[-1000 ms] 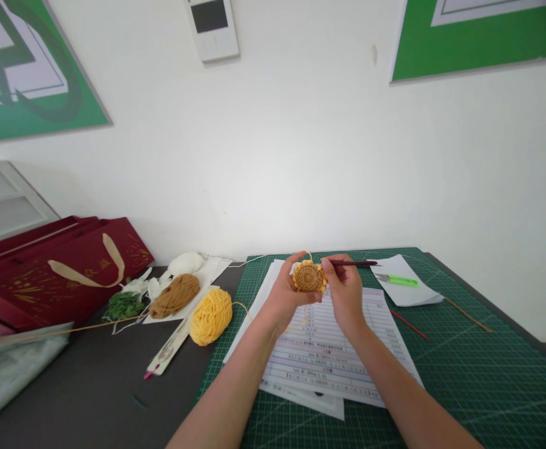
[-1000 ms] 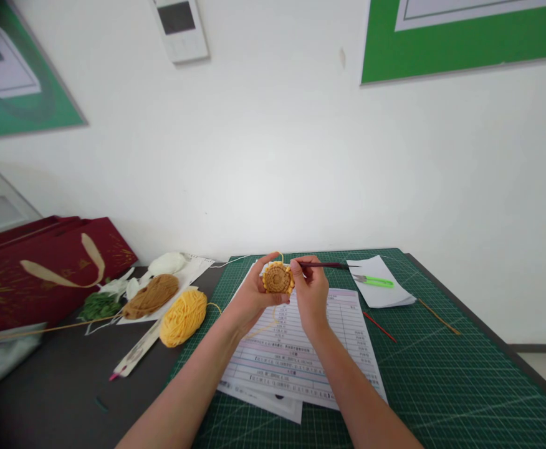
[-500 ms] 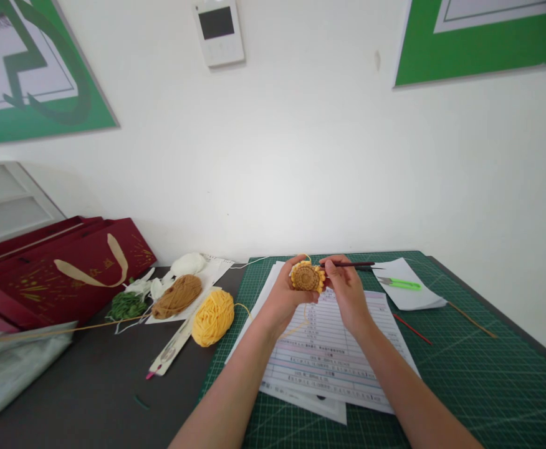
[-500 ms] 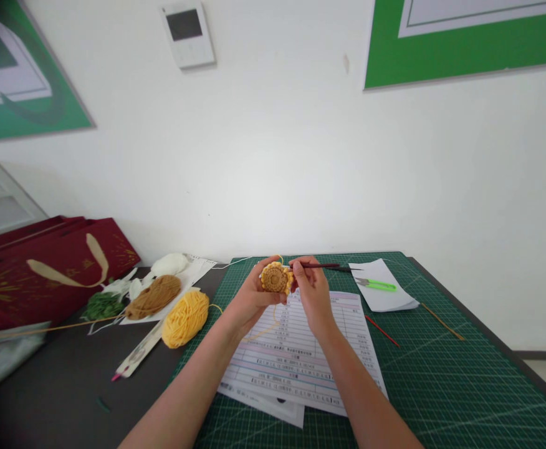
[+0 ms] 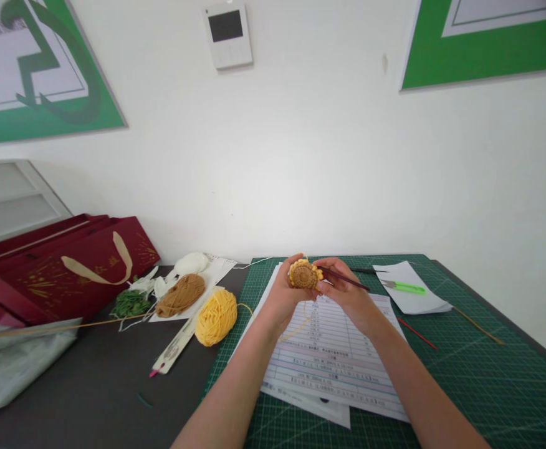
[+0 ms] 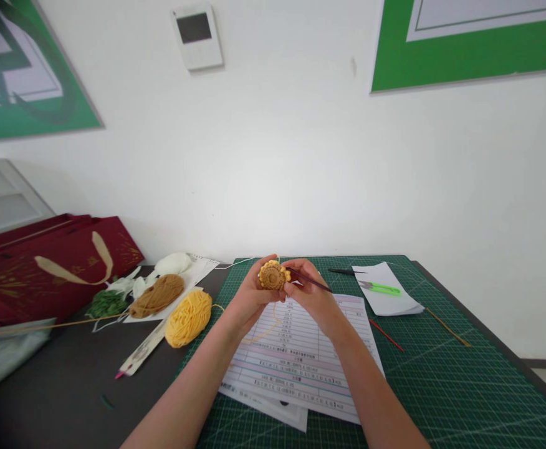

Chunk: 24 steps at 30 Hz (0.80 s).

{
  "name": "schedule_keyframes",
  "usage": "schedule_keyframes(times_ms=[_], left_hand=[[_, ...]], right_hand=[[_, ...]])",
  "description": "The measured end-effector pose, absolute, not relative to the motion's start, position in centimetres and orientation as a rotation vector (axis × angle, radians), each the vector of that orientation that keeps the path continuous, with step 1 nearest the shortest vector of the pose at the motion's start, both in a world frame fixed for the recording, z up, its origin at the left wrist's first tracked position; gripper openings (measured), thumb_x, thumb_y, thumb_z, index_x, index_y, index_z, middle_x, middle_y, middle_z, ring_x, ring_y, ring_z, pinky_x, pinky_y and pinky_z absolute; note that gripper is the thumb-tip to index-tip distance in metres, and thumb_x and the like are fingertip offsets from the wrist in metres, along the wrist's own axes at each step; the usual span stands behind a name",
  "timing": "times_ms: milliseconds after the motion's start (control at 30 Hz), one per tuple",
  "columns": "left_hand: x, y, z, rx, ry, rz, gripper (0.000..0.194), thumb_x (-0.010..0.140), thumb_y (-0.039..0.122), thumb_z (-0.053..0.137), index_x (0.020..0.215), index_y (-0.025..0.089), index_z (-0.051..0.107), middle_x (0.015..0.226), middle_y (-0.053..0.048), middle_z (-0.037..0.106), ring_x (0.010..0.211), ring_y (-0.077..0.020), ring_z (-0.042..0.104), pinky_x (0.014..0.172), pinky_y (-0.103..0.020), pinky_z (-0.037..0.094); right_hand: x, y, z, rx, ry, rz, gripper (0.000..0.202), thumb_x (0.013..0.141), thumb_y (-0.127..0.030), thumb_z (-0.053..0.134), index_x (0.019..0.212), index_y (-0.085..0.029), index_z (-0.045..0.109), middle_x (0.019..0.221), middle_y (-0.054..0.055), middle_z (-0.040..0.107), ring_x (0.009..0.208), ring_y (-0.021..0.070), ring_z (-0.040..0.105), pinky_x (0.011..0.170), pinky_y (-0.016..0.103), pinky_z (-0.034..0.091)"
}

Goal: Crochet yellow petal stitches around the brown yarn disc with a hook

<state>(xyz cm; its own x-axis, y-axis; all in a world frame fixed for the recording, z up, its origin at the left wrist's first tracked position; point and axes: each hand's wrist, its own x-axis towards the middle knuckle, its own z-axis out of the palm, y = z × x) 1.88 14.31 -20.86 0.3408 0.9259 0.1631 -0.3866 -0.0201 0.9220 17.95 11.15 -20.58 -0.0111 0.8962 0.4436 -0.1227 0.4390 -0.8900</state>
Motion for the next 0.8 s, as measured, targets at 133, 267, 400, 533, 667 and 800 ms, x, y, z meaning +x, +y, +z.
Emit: schedule_keyframes(times_ms=[133, 267, 400, 533, 667, 800], left_hand=[[1.9, 14.3, -20.9, 1.155, 0.610, 1.151, 0.037, 0.098, 0.032, 0.065, 0.131, 0.018, 0.060, 0.117, -0.009, 0.068, 0.089, -0.0203, 0.069, 0.073, -0.037, 0.061], [1.9, 14.2, -20.9, 1.172, 0.618, 1.160, 0.038, 0.098, 0.031, 0.065, 0.132, 0.018, 0.059, 0.119, -0.009, 0.067, 0.090, -0.0206, 0.069, 0.074, -0.037, 0.061], [2.0, 14.0, -20.5, 1.198, 0.635, 1.143, 0.037, 0.098, 0.031, 0.065, 0.131, 0.018, 0.059, 0.114, -0.008, 0.068, 0.085, -0.0189, 0.069, 0.070, -0.035, 0.061], [1.9, 13.6, -19.9, 1.225, 0.665, 1.147, 0.037, 0.097, 0.030, 0.066, 0.132, 0.018, 0.059, 0.114, -0.008, 0.068, 0.085, -0.0186, 0.068, 0.071, -0.035, 0.061], [1.9, 13.1, -19.3, 1.262, 0.674, 1.157, 0.038, 0.097, 0.027, 0.066, 0.133, 0.018, 0.058, 0.114, -0.007, 0.067, 0.085, -0.0183, 0.068, 0.071, -0.035, 0.061], [1.9, 12.7, -18.9, 1.292, 0.671, 1.158, 0.041, 0.095, 0.023, 0.068, 0.134, 0.019, 0.056, 0.108, -0.005, 0.066, 0.079, -0.0162, 0.066, 0.067, -0.032, 0.059]], right_hand=[[17.9, 11.1, -20.4, -0.765, -1.328, 0.980, 0.026, 0.096, -0.030, 0.068, 0.118, -0.017, 0.065, 0.117, 0.007, 0.069, 0.099, 0.0204, 0.069, 0.083, 0.040, 0.061], [17.9, 11.1, -20.6, -0.776, -1.311, 1.002, 0.026, 0.097, -0.031, 0.067, 0.118, -0.017, 0.064, 0.113, 0.006, 0.069, 0.091, 0.0181, 0.069, 0.077, 0.036, 0.061], [18.0, 11.3, -20.9, -0.793, -1.303, 1.007, 0.027, 0.097, -0.032, 0.066, 0.119, -0.017, 0.064, 0.112, 0.006, 0.069, 0.091, 0.0181, 0.069, 0.076, 0.035, 0.061], [18.1, 11.4, -21.1, -0.816, -1.299, 0.997, 0.028, 0.097, -0.033, 0.066, 0.120, -0.017, 0.064, 0.115, 0.007, 0.069, 0.094, 0.0190, 0.069, 0.078, 0.037, 0.061], [18.0, 11.5, -21.3, -0.831, -1.276, 0.969, 0.028, 0.098, -0.035, 0.065, 0.119, -0.017, 0.065, 0.115, 0.007, 0.069, 0.094, 0.0191, 0.070, 0.080, 0.038, 0.061], [17.9, 11.7, -21.5, -0.829, -1.276, 0.948, 0.027, 0.098, -0.035, 0.064, 0.118, -0.017, 0.066, 0.118, 0.008, 0.069, 0.098, 0.0202, 0.069, 0.084, 0.040, 0.060]])
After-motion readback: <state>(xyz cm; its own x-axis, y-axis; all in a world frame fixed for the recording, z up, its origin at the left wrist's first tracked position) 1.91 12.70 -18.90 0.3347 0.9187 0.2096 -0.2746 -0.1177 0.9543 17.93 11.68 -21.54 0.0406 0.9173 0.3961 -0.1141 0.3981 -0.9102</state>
